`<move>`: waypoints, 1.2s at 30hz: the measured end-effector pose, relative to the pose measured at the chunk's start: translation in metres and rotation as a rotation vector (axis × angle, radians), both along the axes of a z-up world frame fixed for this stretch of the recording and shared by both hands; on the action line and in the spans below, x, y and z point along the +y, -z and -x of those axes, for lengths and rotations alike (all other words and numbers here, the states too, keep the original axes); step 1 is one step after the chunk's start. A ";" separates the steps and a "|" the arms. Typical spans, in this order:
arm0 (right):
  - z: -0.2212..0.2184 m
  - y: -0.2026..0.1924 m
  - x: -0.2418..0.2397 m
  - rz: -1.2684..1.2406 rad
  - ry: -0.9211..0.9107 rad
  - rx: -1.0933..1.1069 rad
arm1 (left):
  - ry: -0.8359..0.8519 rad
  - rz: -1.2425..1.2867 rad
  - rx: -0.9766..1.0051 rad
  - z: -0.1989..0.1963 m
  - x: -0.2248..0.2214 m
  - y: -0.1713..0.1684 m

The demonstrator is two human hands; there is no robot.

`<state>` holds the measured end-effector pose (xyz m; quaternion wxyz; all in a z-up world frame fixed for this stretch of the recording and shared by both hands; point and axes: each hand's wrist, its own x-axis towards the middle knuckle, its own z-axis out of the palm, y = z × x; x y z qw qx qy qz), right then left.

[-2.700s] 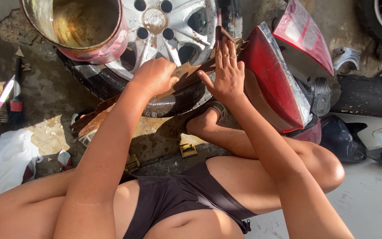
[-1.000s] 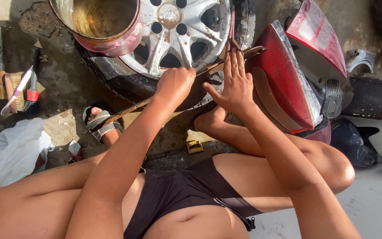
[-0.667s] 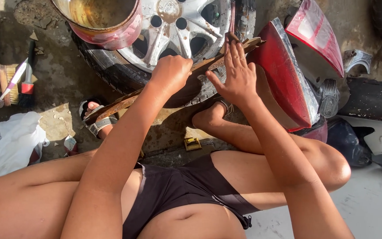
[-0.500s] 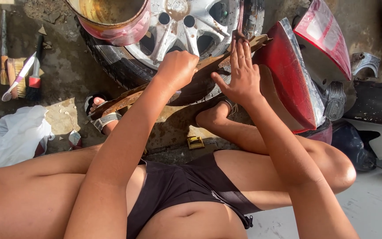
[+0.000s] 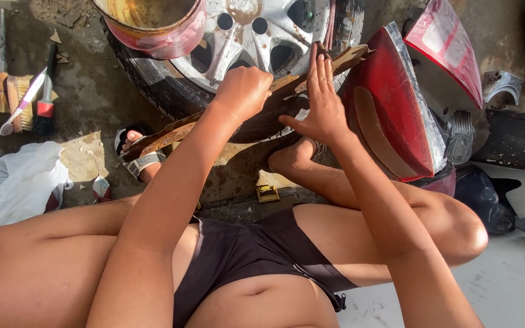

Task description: The person sits on the ground and uses a metal scraper to remove old paint from a curved metal part. The part is placed on a car tire for stability, and the person repeatedly scrapes the surface to clean it.

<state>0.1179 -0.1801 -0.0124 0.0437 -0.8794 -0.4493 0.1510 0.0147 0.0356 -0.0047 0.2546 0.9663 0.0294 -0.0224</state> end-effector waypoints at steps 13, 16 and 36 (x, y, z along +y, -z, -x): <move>0.014 -0.060 0.013 -0.335 -0.024 0.477 | 0.010 -0.041 -0.028 0.002 -0.005 -0.002; -0.007 -0.047 -0.004 -0.058 -0.069 0.092 | 0.000 -0.046 -0.029 0.004 -0.010 0.000; -0.012 -0.063 0.002 0.074 -0.036 -0.372 | -0.016 -0.113 -0.041 0.003 -0.017 0.001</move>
